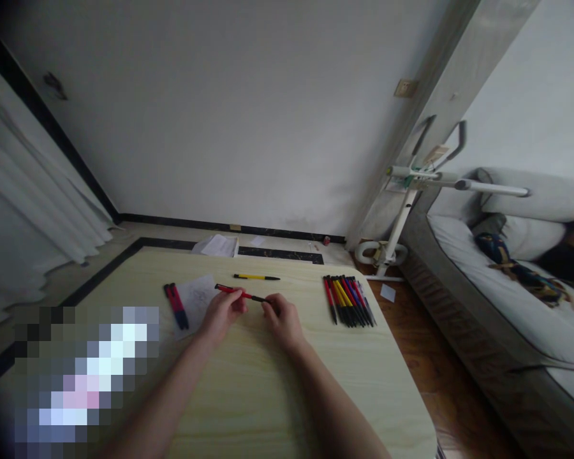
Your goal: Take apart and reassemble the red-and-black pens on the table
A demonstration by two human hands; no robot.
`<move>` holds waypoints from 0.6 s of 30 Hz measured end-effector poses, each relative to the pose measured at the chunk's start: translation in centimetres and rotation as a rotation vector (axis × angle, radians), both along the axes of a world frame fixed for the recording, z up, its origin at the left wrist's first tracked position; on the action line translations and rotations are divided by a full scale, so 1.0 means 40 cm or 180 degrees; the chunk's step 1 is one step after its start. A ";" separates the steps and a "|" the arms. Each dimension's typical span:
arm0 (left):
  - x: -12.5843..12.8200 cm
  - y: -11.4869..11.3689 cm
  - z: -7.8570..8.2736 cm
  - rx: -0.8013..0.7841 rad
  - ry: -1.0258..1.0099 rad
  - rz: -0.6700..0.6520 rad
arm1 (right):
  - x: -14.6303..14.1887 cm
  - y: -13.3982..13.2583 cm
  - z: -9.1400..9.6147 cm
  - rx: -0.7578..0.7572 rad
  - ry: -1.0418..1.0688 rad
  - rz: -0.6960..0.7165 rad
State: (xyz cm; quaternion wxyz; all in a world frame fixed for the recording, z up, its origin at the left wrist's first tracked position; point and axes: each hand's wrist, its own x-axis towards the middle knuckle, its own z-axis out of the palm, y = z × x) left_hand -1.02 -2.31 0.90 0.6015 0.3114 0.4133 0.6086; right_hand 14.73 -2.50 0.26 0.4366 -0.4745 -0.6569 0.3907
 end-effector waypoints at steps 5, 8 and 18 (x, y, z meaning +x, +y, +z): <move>-0.002 -0.002 -0.002 0.0150 0.0654 0.0147 | 0.002 0.000 -0.003 0.0082 -0.0051 0.0042; -0.005 -0.005 -0.001 0.0216 0.1219 0.0231 | 0.003 0.000 -0.005 0.0092 -0.0037 0.0063; -0.009 -0.003 -0.003 0.0131 0.1176 0.0244 | 0.002 -0.005 0.002 0.0372 -0.0072 0.0022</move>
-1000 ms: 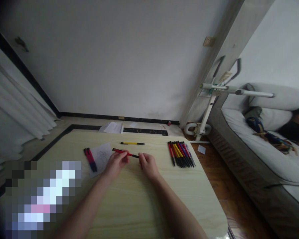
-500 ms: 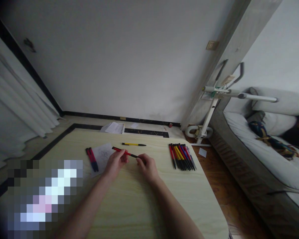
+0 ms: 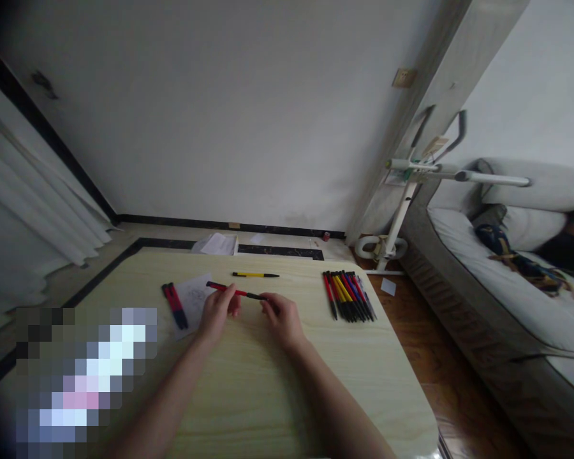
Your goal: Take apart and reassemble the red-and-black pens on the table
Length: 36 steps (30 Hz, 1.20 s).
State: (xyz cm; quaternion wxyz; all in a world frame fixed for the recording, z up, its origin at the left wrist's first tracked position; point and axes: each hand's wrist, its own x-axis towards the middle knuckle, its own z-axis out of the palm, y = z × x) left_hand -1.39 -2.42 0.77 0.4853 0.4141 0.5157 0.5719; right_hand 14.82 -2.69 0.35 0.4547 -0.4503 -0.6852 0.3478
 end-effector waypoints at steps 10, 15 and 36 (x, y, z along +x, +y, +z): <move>0.008 0.002 -0.009 -0.0103 -0.0218 -0.0391 | 0.006 -0.003 -0.001 0.0376 -0.0311 -0.0039; 0.008 0.004 -0.018 -0.0166 -0.0216 -0.0406 | 0.007 -0.001 -0.003 0.0435 -0.0395 -0.0028; 0.020 0.003 -0.002 -0.0130 -0.0253 -0.0050 | 0.003 -0.008 0.011 0.0426 -0.0479 -0.0116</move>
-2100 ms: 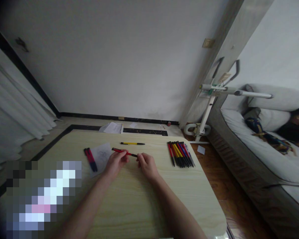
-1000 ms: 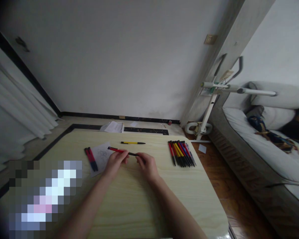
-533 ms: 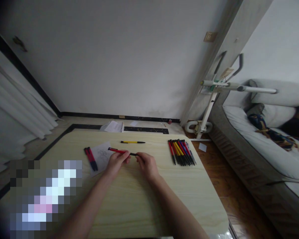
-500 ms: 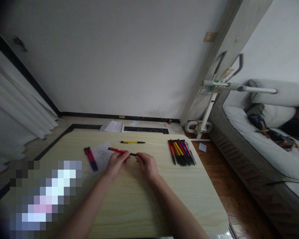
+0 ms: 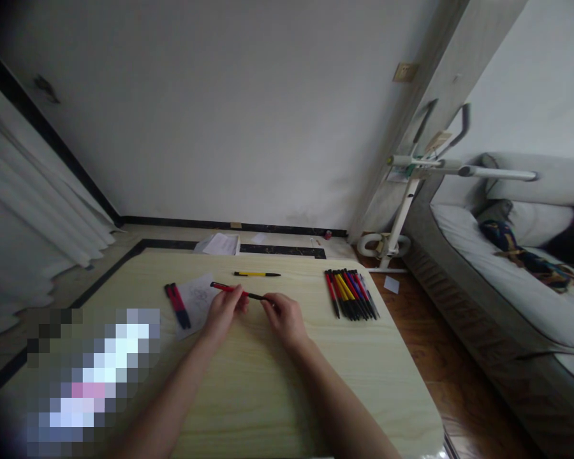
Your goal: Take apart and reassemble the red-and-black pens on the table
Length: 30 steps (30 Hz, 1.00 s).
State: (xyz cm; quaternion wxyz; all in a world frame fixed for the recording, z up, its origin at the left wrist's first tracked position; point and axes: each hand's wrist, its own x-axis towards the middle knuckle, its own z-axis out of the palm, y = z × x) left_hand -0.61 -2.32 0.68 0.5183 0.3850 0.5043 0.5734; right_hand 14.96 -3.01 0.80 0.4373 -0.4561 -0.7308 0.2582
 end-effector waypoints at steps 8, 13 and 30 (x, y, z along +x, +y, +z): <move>-0.014 0.000 -0.015 0.0075 0.0127 -0.0227 | 0.007 -0.006 0.016 0.0000 -0.0171 0.0088; -0.009 -0.006 0.001 0.0096 -0.0026 -0.0457 | 0.009 -0.006 0.021 -0.0175 -0.0165 0.0143; -0.011 0.001 -0.004 0.0074 0.0328 -0.0221 | 0.003 0.005 -0.005 -0.0175 -0.0097 0.0056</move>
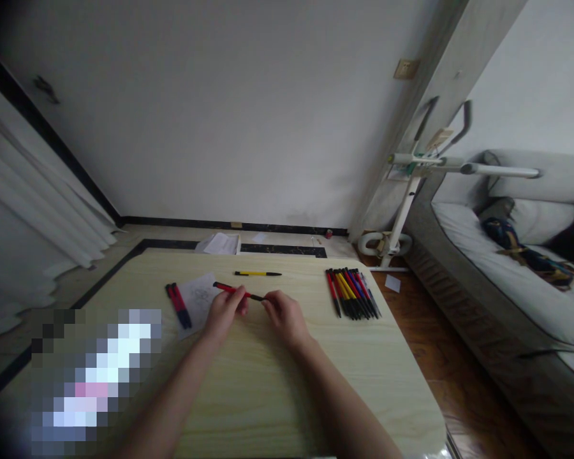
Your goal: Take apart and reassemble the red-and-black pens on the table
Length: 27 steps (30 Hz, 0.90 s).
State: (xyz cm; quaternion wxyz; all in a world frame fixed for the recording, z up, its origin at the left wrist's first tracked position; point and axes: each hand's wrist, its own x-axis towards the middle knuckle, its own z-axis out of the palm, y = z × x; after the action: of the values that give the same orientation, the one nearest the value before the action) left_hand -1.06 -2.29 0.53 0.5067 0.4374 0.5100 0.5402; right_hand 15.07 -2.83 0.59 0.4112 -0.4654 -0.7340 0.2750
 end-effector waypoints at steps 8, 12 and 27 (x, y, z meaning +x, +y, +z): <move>0.000 -0.002 0.002 -0.0056 0.0004 -0.0097 | 0.000 -0.003 0.000 0.0039 -0.0182 0.0003; 0.005 -0.005 0.009 -0.0044 -0.0198 -0.0222 | 0.000 -0.004 0.006 -0.0040 -0.0179 -0.0027; 0.010 -0.005 0.002 -0.0151 -0.0427 0.0055 | 0.001 0.000 -0.001 0.0310 -0.0187 -0.0038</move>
State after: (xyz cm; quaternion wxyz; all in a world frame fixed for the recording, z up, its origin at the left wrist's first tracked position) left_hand -0.67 -2.49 0.62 0.5453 0.3837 0.4913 0.5604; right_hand 15.13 -2.82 0.53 0.4133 -0.4571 -0.7554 0.2227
